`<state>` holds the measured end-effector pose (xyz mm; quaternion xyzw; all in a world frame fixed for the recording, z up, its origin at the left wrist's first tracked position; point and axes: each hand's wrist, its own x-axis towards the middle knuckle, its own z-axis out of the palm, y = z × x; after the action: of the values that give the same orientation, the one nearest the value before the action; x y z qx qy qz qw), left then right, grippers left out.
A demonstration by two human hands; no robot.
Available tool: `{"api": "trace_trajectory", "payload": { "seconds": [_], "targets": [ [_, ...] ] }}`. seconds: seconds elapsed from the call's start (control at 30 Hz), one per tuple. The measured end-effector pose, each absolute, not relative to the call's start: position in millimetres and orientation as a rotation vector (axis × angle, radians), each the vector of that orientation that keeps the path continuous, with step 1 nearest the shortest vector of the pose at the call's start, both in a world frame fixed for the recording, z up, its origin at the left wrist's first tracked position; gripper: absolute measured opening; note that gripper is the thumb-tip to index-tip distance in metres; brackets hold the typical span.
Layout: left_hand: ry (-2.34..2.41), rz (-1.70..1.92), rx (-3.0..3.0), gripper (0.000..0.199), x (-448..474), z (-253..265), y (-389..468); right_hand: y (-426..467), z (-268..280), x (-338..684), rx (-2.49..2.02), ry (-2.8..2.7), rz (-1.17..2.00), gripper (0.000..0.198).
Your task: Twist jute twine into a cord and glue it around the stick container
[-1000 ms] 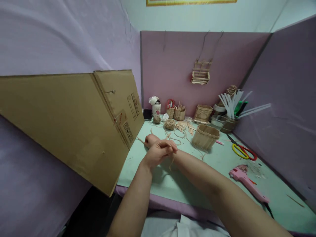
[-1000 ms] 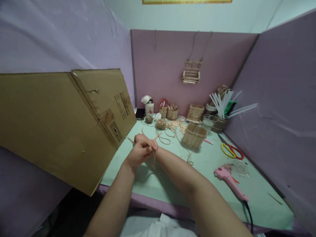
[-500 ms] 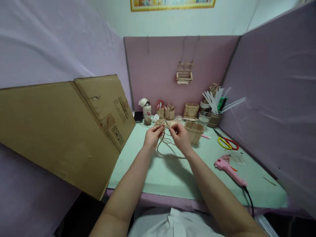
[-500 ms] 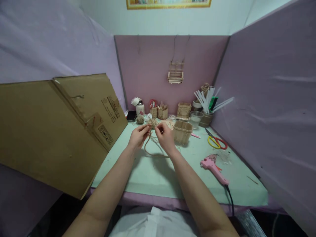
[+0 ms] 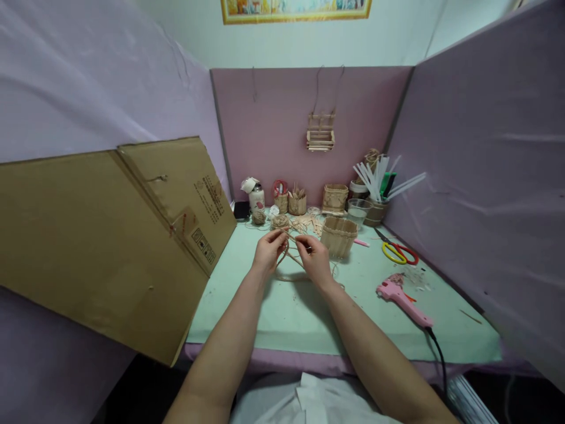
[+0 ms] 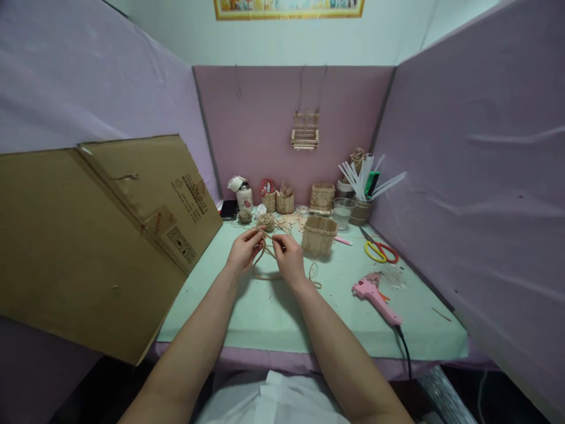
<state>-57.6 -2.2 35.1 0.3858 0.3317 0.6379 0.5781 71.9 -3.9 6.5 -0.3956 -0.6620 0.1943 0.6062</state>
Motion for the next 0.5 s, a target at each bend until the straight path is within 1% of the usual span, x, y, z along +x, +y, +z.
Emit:
{"api": "trace_trajectory", "payload": {
  "seconds": [0.33,0.5],
  "targets": [
    [0.826,1.532,0.952,0.037,-55.3,34.8,-1.8,-7.5,6.3,72.5,-0.936,-1.61,0.304,0.017],
    [0.842,1.545,0.977,0.036,-54.2,30.5,0.9,-9.3,7.2,68.3,-0.938,-1.561,0.45,0.02]
  ]
}}
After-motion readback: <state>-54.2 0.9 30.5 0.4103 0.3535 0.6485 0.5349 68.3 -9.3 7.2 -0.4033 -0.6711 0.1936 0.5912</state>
